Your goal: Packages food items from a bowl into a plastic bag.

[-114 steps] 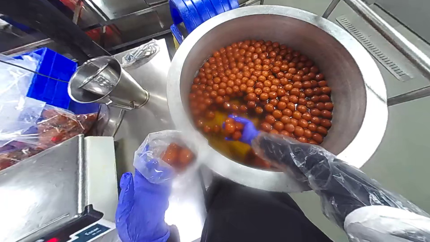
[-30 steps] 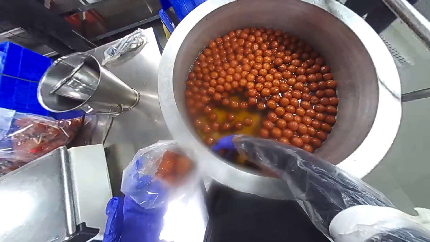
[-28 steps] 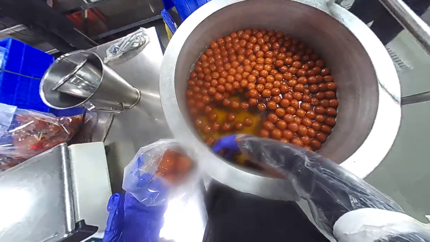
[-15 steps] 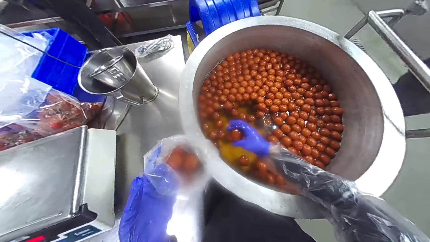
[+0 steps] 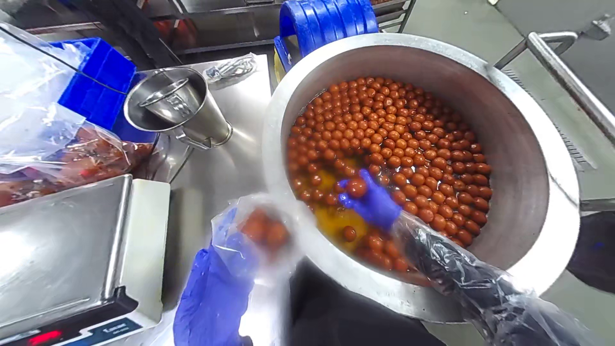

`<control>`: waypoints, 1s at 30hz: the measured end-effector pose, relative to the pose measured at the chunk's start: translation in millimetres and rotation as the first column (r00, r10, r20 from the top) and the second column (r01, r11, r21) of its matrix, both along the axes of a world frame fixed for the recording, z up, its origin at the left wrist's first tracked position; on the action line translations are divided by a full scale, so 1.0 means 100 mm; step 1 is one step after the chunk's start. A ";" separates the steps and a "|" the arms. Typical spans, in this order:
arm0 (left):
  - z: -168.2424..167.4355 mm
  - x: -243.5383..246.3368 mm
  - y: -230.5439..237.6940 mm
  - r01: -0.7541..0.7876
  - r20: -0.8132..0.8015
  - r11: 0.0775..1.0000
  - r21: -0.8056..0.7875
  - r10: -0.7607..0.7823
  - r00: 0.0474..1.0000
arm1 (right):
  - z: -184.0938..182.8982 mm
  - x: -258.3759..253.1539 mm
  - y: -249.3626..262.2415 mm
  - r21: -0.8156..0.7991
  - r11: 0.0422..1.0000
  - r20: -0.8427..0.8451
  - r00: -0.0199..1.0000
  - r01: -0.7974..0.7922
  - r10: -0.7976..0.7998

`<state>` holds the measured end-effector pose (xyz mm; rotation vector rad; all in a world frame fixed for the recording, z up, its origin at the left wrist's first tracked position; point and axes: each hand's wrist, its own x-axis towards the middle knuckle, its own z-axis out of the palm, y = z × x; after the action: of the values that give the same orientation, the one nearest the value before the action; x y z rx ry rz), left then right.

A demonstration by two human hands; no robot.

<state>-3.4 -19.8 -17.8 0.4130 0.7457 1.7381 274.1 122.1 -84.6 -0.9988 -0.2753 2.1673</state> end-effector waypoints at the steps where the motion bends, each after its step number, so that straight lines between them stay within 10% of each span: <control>1: -0.01 0.00 0.00 -0.008 -0.024 1.000 -0.006 0.007 1.000 | 0.04 -0.01 0.00 -0.057 0.998 -0.004 1.000 0.016 -0.017; 18: 0.10 0.08 0.05 0.017 -0.030 1.000 0.005 -0.017 0.999 | 0.03 0.13 -0.09 0.118 0.993 -0.428 0.903 0.030 0.024; 24: 0.12 0.09 0.05 0.027 -0.034 1.000 0.004 -0.027 0.999 | -0.08 0.16 -0.07 0.582 0.799 0.021 0.985 -0.150 0.170; 30: -0.04 -0.03 -0.01 0.007 -0.018 0.999 0.037 -0.007 1.000 | -0.04 0.16 -0.13 0.637 0.736 0.362 0.932 -0.231 -0.021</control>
<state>-6.6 -21.0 -22.3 0.4572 0.7249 1.7458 290.5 109.5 -88.9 -0.9258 -1.2260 1.7281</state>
